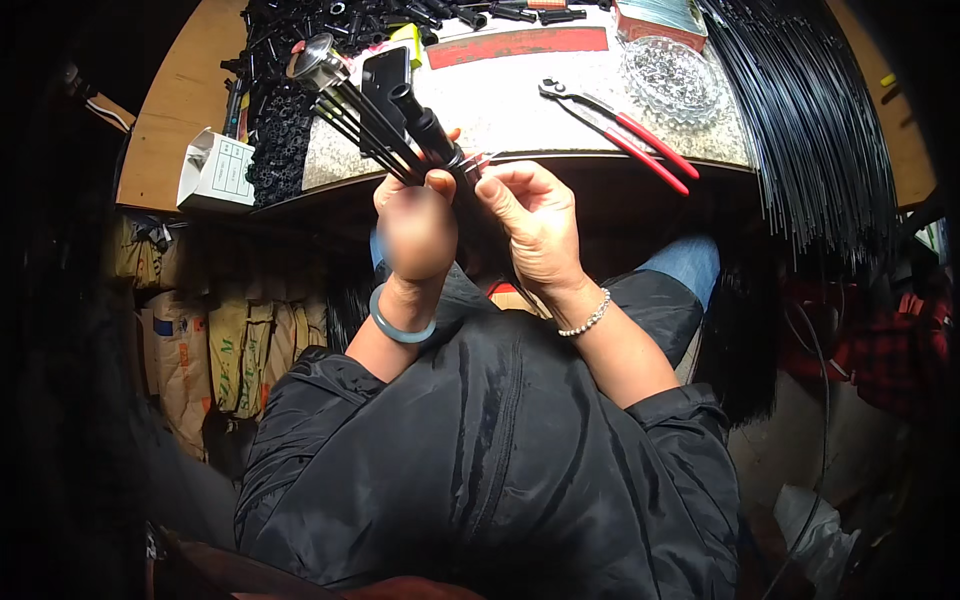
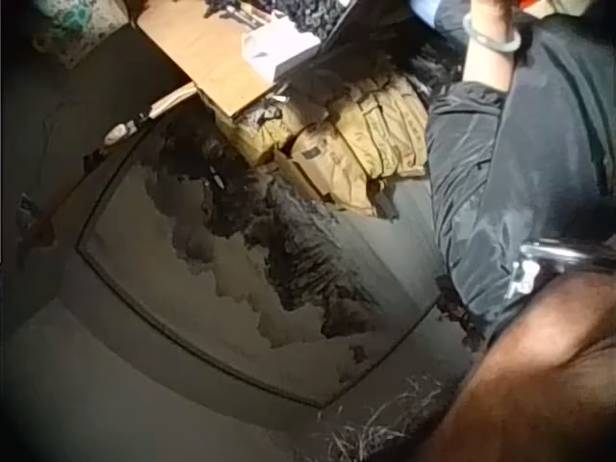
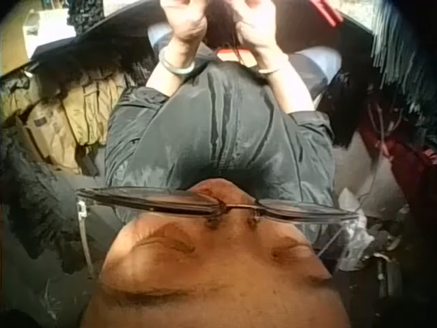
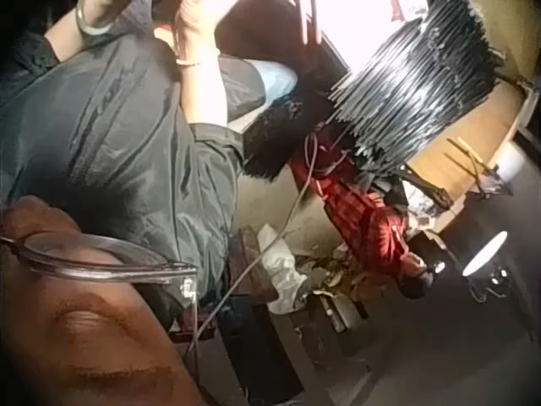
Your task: Assembling and crimping connectors onto black cables at a workbench.
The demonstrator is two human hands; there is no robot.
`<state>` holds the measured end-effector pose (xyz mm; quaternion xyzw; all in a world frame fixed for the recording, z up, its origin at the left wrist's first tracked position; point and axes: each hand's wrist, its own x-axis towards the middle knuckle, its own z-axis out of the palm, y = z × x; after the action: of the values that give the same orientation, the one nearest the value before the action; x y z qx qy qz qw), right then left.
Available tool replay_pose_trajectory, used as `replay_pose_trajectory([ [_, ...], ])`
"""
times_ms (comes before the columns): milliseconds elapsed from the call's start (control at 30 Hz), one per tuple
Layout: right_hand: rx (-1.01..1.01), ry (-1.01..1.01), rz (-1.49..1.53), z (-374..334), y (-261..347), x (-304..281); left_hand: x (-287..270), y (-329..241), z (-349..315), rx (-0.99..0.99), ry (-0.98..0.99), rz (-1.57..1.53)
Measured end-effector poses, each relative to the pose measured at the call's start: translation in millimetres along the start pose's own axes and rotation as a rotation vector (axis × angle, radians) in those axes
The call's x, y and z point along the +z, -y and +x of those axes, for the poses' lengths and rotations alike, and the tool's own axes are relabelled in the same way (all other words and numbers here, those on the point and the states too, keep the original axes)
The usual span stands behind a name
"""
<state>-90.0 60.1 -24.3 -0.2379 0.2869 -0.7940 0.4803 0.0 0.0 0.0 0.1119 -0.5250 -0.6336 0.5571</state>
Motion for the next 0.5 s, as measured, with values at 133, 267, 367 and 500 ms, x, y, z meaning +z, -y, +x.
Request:
replay_pose_trajectory([
  [133, 0.078, 0.062, -0.035, 2, 1, -1, -5, -3, -1, -0.106, 0.032, 0.049],
  [267, 0.195, 0.089, 0.166, 9, 2, 5, -6, -1, -1, -0.107, 0.047, 0.039],
  [367, 0.205, 0.152, 0.208, 11, -2, 1, -5, -3, -1, -0.092, 0.079, -0.048],
  [500, 0.225, 0.289, 0.149, 18, -4, -18, -9, -1, -1, -0.138, 0.134, -0.054],
])
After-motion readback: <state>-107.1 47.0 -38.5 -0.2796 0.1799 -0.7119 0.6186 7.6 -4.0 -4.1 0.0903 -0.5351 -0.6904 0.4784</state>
